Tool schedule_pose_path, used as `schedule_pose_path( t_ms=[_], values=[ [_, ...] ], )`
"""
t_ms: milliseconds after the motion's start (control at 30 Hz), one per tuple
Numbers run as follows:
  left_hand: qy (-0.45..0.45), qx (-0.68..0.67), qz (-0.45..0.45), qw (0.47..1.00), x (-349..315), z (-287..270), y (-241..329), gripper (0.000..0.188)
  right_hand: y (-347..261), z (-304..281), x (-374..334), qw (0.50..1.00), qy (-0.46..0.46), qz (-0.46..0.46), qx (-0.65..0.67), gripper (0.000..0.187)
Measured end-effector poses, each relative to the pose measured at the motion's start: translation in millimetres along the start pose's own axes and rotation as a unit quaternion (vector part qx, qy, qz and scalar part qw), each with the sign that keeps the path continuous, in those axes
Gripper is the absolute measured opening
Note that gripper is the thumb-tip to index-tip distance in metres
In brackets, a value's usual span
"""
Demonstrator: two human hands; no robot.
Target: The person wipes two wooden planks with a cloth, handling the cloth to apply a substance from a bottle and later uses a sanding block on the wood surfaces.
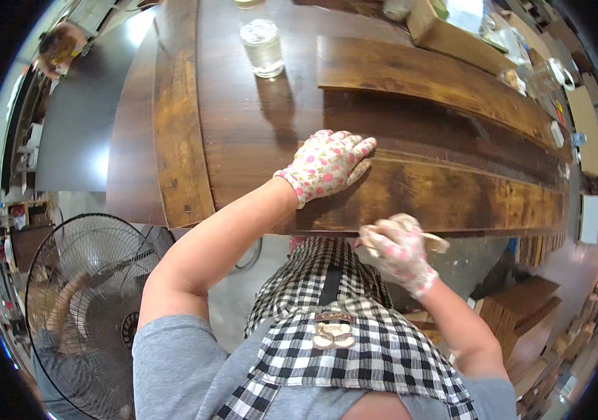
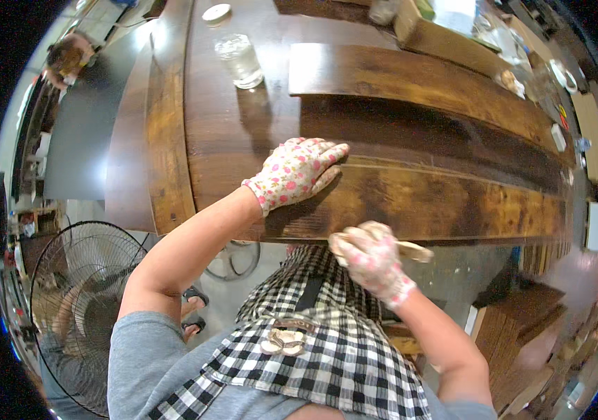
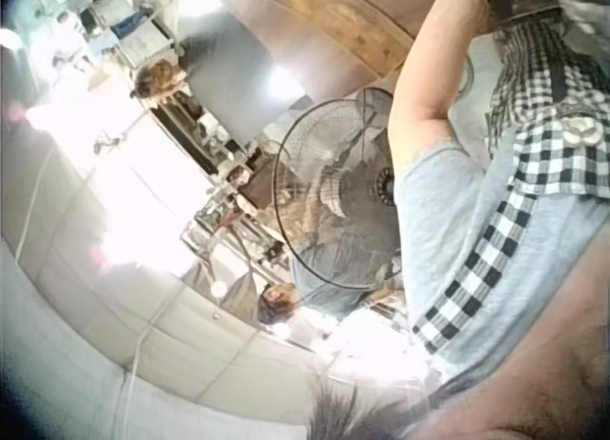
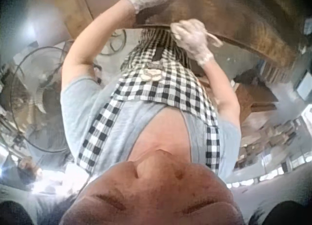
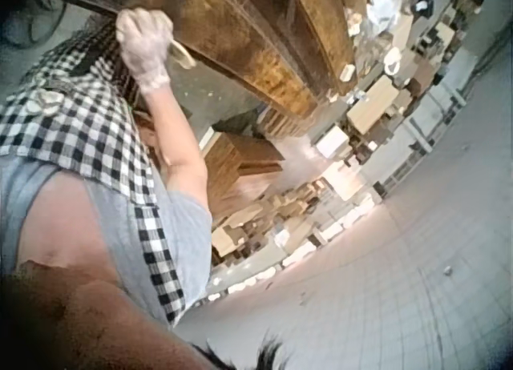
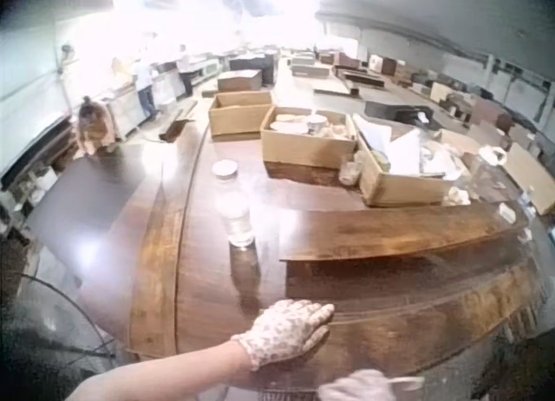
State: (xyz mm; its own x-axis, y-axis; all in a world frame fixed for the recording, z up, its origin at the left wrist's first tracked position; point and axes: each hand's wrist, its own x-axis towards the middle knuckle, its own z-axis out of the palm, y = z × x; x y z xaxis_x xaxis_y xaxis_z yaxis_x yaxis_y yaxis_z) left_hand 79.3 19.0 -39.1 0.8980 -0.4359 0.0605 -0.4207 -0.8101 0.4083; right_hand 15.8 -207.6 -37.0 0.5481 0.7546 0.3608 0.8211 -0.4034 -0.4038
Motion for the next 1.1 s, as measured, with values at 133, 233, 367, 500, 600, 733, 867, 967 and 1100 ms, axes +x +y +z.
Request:
schedule_pose_path(
  t_ms=[133, 233, 367, 500, 600, 733, 867, 967, 1100],
  values=[
    [-0.006, 0.007, -0.089, 0.996, -7, -8, -2, 0.039, -12, 16, 11, 1.000, 0.015, 0.003, -0.021, 0.016],
    [0.007, 0.006, -0.092, 0.996, -6, -7, 0, 0.039, -53, 46, 60, 0.998, -0.040, -0.033, 0.036, 0.018],
    [0.015, -0.002, -0.089, 0.996, -13, -4, -5, 0.039, -37, 28, 42, 0.998, 0.029, -0.038, 0.031, 0.010],
    [0.013, -0.001, -0.091, 0.996, -11, -5, -5, 0.038, 9, 14, -22, 0.997, 0.042, 0.016, -0.056, 0.024],
    [0.004, -0.008, -0.094, 0.995, -8, -7, -2, 0.037, -29, 25, 29, 0.999, -0.008, -0.003, 0.051, 0.012],
    [0.041, -0.002, -0.067, 0.997, -8, -8, -4, 0.036, -61, 59, 58, 0.998, 0.009, -0.039, 0.058, 0.016],
    [0.021, -0.020, -0.085, 0.996, -19, 2, -19, 0.036, -20, 11, 9, 0.989, -0.049, 0.137, 0.020, 0.019],
    [0.025, -0.023, -0.067, 0.997, -11, -4, -12, 0.036, 34, -37, -78, 0.914, 0.138, 0.351, 0.153, 0.019],
    [0.026, -0.022, -0.056, 0.998, -4, -3, -9, 0.035, 65, -60, -108, 0.953, 0.099, 0.254, -0.136, 0.023]
  ],
)
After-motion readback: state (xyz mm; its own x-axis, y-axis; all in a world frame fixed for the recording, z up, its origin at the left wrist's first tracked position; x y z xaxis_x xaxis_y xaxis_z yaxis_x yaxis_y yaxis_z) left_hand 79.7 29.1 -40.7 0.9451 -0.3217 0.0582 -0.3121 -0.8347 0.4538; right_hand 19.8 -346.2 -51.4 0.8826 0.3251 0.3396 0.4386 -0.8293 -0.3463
